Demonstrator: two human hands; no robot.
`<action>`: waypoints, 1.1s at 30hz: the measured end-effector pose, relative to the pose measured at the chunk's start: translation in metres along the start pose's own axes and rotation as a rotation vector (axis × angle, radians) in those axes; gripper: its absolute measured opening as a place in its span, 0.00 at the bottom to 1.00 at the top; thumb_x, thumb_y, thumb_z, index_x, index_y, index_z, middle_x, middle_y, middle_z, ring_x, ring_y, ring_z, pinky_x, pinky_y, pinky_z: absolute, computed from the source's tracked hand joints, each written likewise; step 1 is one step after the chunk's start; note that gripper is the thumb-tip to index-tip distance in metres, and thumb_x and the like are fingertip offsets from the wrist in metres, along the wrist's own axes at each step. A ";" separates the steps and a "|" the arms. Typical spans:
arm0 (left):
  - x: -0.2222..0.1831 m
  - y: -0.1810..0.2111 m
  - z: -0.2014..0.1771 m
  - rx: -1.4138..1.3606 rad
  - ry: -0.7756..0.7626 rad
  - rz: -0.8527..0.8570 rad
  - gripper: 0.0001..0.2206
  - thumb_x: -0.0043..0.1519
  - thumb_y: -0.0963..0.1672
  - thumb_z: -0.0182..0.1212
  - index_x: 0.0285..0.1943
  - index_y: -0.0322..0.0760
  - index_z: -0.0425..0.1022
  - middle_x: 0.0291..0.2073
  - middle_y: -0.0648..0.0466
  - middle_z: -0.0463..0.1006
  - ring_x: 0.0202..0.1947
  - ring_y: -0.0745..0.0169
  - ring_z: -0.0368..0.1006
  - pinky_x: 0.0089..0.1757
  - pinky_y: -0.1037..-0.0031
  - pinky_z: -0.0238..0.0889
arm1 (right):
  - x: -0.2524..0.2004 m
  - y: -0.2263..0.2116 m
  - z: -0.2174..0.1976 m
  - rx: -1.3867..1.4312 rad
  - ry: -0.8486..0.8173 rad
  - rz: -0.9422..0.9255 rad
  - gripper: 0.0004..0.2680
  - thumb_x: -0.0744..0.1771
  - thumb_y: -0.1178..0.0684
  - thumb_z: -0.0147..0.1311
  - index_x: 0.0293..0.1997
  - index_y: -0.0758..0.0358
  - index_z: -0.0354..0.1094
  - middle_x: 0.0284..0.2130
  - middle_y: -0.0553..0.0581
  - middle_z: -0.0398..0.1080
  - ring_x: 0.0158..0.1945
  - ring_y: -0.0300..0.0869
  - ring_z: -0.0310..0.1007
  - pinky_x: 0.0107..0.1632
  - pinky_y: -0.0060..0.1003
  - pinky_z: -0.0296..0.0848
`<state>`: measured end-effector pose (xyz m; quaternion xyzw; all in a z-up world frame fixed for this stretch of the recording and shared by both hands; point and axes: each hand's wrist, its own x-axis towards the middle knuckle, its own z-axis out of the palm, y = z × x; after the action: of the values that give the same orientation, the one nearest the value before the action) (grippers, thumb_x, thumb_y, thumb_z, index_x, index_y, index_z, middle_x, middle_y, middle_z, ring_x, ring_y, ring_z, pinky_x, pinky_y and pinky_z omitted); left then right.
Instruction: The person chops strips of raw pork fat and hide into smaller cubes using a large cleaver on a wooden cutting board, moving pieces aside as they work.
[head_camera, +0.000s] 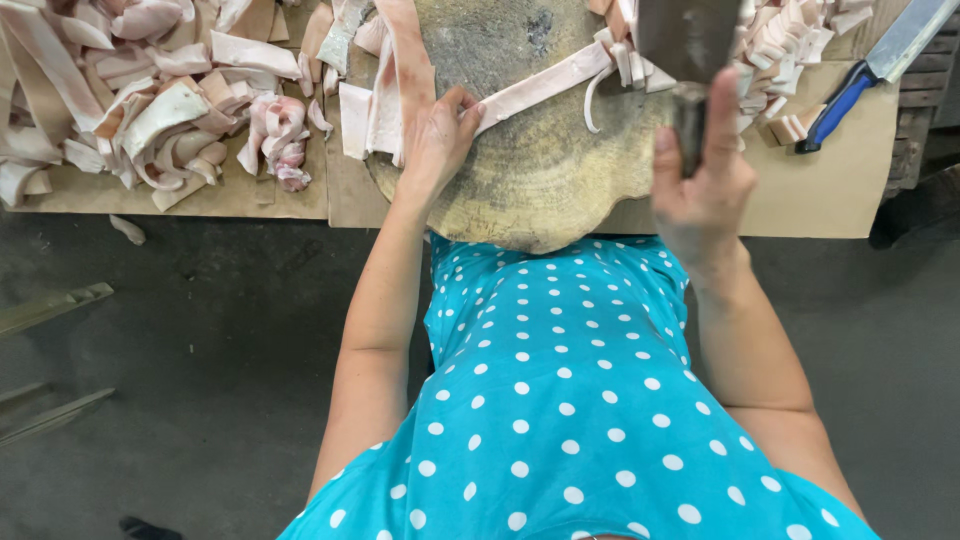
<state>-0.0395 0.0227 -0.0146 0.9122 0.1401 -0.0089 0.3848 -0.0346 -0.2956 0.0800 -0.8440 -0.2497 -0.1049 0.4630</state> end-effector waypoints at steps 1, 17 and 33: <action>-0.001 -0.001 0.000 0.011 -0.002 -0.008 0.11 0.65 0.48 0.61 0.43 0.37 0.78 0.30 0.42 0.81 0.35 0.42 0.79 0.38 0.56 0.66 | 0.002 0.004 0.013 -0.061 -0.021 -0.036 0.24 0.77 0.57 0.52 0.81 0.42 0.38 0.39 0.64 0.75 0.36 0.47 0.78 0.39 0.39 0.76; 0.014 0.005 0.021 -0.045 0.048 0.102 0.11 0.66 0.49 0.60 0.44 0.39 0.78 0.29 0.42 0.80 0.35 0.41 0.78 0.38 0.56 0.66 | 0.037 -0.003 -0.014 -0.233 -0.048 -0.024 0.22 0.77 0.57 0.53 0.80 0.44 0.42 0.59 0.67 0.72 0.52 0.53 0.82 0.54 0.42 0.80; 0.017 -0.002 0.021 -0.052 0.016 0.137 0.11 0.66 0.49 0.60 0.46 0.39 0.78 0.32 0.43 0.82 0.36 0.42 0.79 0.39 0.57 0.67 | 0.025 0.006 0.009 -0.233 -0.196 0.115 0.22 0.77 0.55 0.54 0.81 0.46 0.45 0.38 0.65 0.78 0.38 0.51 0.83 0.42 0.44 0.78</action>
<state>-0.0215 0.0140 -0.0331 0.9094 0.0808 0.0285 0.4071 -0.0110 -0.2828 0.0813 -0.9110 -0.2311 -0.0238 0.3407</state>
